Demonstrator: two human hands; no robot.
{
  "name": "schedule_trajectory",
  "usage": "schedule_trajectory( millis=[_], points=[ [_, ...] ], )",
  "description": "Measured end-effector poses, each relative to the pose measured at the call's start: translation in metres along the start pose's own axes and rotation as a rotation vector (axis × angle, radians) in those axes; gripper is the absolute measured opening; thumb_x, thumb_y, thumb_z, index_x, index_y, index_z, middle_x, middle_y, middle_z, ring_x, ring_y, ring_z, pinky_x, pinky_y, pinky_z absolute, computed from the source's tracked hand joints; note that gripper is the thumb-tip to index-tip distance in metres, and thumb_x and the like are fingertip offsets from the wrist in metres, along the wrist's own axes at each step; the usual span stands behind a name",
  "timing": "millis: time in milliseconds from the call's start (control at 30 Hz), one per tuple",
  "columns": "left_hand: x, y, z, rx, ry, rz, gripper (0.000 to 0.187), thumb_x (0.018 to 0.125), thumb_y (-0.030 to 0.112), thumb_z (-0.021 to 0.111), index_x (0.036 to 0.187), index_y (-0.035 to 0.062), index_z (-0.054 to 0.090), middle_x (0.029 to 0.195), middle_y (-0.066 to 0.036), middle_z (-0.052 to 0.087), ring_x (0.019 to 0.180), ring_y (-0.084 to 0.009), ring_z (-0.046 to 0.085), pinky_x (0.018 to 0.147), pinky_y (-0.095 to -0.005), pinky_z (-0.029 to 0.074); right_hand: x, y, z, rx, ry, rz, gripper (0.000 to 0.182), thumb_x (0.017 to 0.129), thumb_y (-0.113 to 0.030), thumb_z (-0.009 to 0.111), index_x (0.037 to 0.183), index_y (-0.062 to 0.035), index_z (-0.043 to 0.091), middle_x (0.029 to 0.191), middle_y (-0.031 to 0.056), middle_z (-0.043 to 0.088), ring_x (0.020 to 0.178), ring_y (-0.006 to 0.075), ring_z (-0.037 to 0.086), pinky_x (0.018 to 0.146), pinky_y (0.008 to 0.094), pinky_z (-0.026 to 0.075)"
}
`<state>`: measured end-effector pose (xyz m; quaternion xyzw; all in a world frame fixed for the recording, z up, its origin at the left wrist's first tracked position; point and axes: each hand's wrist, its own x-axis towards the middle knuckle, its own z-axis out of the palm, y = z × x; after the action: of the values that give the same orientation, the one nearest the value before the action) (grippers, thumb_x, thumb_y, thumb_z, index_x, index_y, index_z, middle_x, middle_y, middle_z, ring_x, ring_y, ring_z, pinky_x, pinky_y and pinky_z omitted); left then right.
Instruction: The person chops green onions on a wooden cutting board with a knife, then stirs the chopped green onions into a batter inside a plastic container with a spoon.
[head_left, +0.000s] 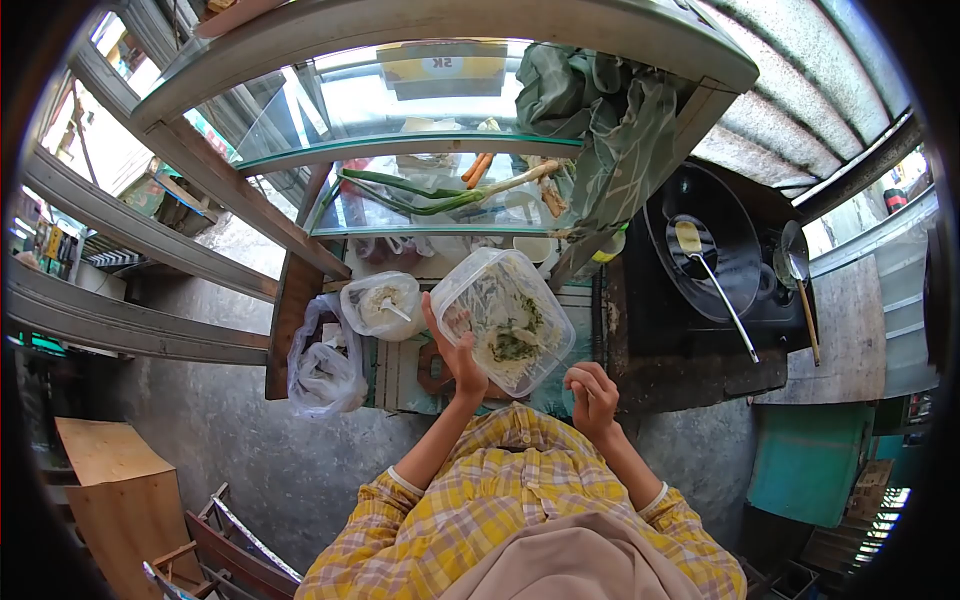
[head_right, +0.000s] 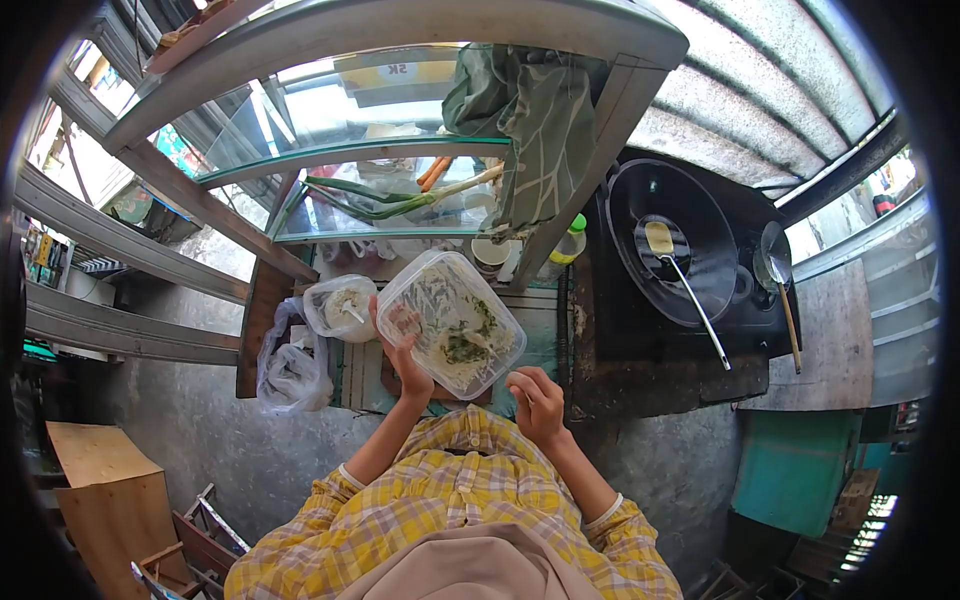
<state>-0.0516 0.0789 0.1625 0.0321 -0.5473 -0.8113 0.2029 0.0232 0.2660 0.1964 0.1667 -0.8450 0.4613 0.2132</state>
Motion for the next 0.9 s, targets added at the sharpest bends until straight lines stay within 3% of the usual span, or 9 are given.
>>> schedule_trajectory(
  millis=[267, 500, 533, 733, 833, 900],
  points=[
    [0.001, -0.004, -0.001, 0.014, -0.011, 0.004, 0.081, 0.080, 0.029, 0.050, 0.150, 0.0080, 0.015, 0.139, -0.012, 0.033, 0.122, -0.0263, 0.038, 0.103, -0.0433, 0.031, 0.000, -0.005, -0.005, 0.062, -0.209, -0.083, 0.006, 0.086, -0.006, 0.060, 0.091, -0.0022, 0.059, 0.083, 0.0123, 0.060, 0.066, 0.0296, 0.060, 0.057, 0.0362, 0.048],
    [-0.001, 0.002, -0.001, 0.021, -0.024, -0.011, 0.081, 0.080, 0.028, 0.051, 0.150, 0.0079, 0.015, 0.141, -0.012, 0.031, 0.124, -0.0263, 0.037, 0.104, -0.0430, 0.030, 0.019, 0.003, -0.022, -0.027, -0.064, -0.007, 0.006, 0.088, -0.007, 0.058, 0.091, -0.0017, 0.058, 0.081, 0.0122, 0.060, 0.064, 0.0289, 0.060, 0.056, 0.0339, 0.048],
    [0.000, 0.004, 0.001, 0.024, -0.023, -0.009, 0.081, 0.079, 0.027, 0.050, 0.150, 0.0078, 0.015, 0.141, -0.012, 0.031, 0.125, -0.0263, 0.036, 0.104, -0.0430, 0.030, 0.015, 0.007, -0.018, -0.027, -0.005, 0.003, 0.013, 0.094, -0.010, 0.052, 0.088, -0.0002, 0.058, 0.077, 0.0104, 0.058, 0.059, 0.0233, 0.057, 0.053, 0.0310, 0.046],
    [-0.003, 0.006, 0.005, 0.055, -0.034, 0.000, 0.081, 0.078, 0.024, 0.049, 0.150, 0.0080, 0.016, 0.144, -0.012, 0.029, 0.127, -0.0264, 0.034, 0.105, -0.0429, 0.029, -0.013, 0.015, 0.012, 0.262, 0.207, 0.388, 0.028, 0.101, -0.017, 0.044, 0.083, 0.0011, 0.057, 0.070, 0.0057, 0.053, 0.053, 0.0106, 0.048, 0.049, 0.0259, 0.039],
    [-0.002, 0.002, -0.002, 0.079, -0.033, -0.002, 0.080, 0.078, 0.023, 0.049, 0.150, 0.0082, 0.016, 0.144, -0.011, 0.028, 0.127, -0.0264, 0.034, 0.105, -0.0427, 0.029, -0.008, 0.006, 0.009, 0.295, 0.165, 0.335, 0.026, 0.100, -0.015, 0.045, 0.083, 0.0007, 0.057, 0.072, 0.0071, 0.054, 0.052, 0.0117, 0.049, 0.050, 0.0253, 0.040],
    [-0.002, 0.000, -0.003, 0.078, -0.030, -0.007, 0.080, 0.077, 0.022, 0.048, 0.150, 0.0080, 0.016, 0.145, -0.011, 0.028, 0.127, -0.0265, 0.034, 0.105, -0.0426, 0.029, 0.000, -0.009, 0.003, 0.205, 0.052, 0.176, 0.021, 0.098, -0.014, 0.048, 0.085, 0.0000, 0.058, 0.075, 0.0088, 0.057, 0.055, 0.0157, 0.053, 0.051, 0.0271, 0.043]
  ],
)
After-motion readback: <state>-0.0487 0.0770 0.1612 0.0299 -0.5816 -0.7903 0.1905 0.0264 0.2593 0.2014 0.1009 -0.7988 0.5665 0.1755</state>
